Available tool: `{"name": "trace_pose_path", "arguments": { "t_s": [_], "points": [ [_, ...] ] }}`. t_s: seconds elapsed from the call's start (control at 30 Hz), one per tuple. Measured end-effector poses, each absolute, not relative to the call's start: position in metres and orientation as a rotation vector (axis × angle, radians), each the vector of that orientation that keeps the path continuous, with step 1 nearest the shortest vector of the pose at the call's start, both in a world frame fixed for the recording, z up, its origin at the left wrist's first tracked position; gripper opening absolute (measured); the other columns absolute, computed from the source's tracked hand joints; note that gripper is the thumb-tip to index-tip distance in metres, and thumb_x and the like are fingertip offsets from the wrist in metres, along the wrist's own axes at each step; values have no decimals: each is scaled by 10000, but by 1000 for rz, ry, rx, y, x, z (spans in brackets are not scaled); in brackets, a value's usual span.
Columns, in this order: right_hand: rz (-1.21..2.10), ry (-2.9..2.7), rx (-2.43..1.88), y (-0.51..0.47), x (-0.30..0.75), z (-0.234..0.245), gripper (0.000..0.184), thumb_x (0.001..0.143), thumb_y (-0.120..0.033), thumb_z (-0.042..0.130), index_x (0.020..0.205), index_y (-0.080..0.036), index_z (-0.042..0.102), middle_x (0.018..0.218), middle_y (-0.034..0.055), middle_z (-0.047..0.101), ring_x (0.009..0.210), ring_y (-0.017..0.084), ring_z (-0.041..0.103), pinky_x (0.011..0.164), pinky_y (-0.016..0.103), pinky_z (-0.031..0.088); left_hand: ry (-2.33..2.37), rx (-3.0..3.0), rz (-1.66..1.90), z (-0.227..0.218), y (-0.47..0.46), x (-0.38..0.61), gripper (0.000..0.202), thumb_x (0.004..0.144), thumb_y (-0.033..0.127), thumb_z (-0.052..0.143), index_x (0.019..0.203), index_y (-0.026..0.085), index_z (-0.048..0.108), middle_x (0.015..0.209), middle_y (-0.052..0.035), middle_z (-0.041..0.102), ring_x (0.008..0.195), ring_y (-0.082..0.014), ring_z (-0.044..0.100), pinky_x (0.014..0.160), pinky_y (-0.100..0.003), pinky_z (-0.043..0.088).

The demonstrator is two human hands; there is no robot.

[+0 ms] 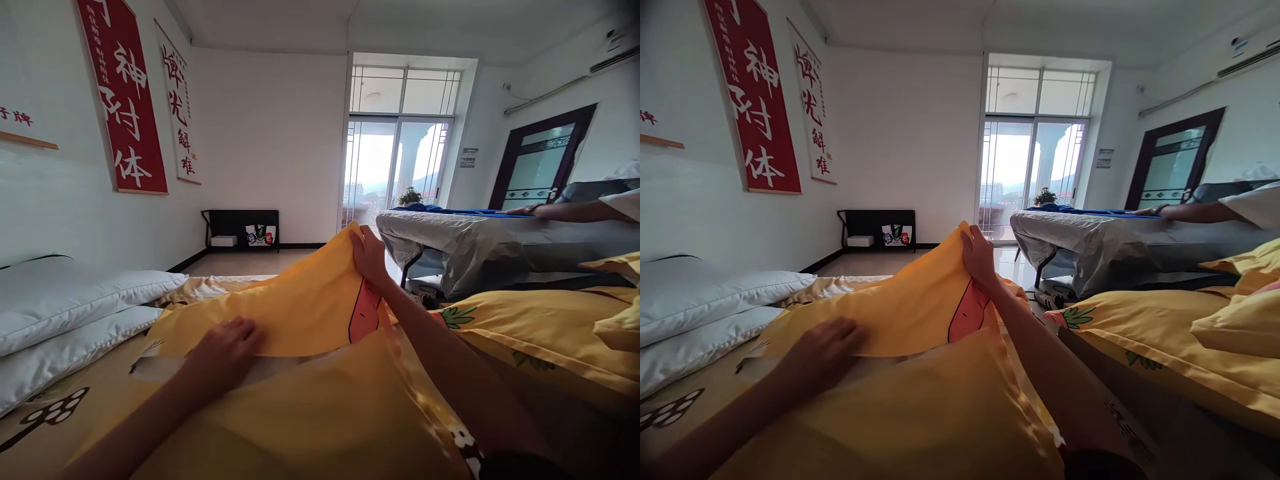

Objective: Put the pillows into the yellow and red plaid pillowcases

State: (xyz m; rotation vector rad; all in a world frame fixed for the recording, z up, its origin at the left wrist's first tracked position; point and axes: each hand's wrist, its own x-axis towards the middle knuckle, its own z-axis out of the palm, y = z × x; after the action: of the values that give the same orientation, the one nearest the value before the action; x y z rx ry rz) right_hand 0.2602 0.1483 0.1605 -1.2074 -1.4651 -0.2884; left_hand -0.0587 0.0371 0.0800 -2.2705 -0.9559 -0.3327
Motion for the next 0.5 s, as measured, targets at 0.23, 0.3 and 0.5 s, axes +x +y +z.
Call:
{"name": "trace_pose_path", "arguments": {
  "t_s": [0.23, 0.3, 0.5],
  "points": [
    [-347, -1466, -1436, 160, 280, 150, 154, 895, -286, 449, 924, -201, 573, 655, 36, 531, 678, 224, 517, 680, 321, 320, -1191, -2066, -274, 74, 82, -155, 265, 809, 31, 387, 791, 168, 613, 787, -64, 664, 728, -219, 633, 651, -321, 447],
    [-285, -1424, -1494, 174, 284, 148, 133, 876, -270, 476, 830, -199, 579, 637, 44, 517, 691, 234, 523, 684, 331, 339, -1133, -2024, -307, 76, 80, -169, 294, 824, 15, 349, 750, 176, 583, 743, -33, 651, 690, -199, 617, 666, -313, 436],
    [-163, -1171, -1508, 208, 271, 152, 242, 920, -342, 397, 875, -199, 588, 773, 91, 583, 798, 265, 550, 706, 353, 380, -972, -1756, -391, 141, 47, -176, 298, 904, 110, 303, 714, 196, 516, 652, -5, 530, 686, -192, 521, 691, -311, 342]
  ]
}}
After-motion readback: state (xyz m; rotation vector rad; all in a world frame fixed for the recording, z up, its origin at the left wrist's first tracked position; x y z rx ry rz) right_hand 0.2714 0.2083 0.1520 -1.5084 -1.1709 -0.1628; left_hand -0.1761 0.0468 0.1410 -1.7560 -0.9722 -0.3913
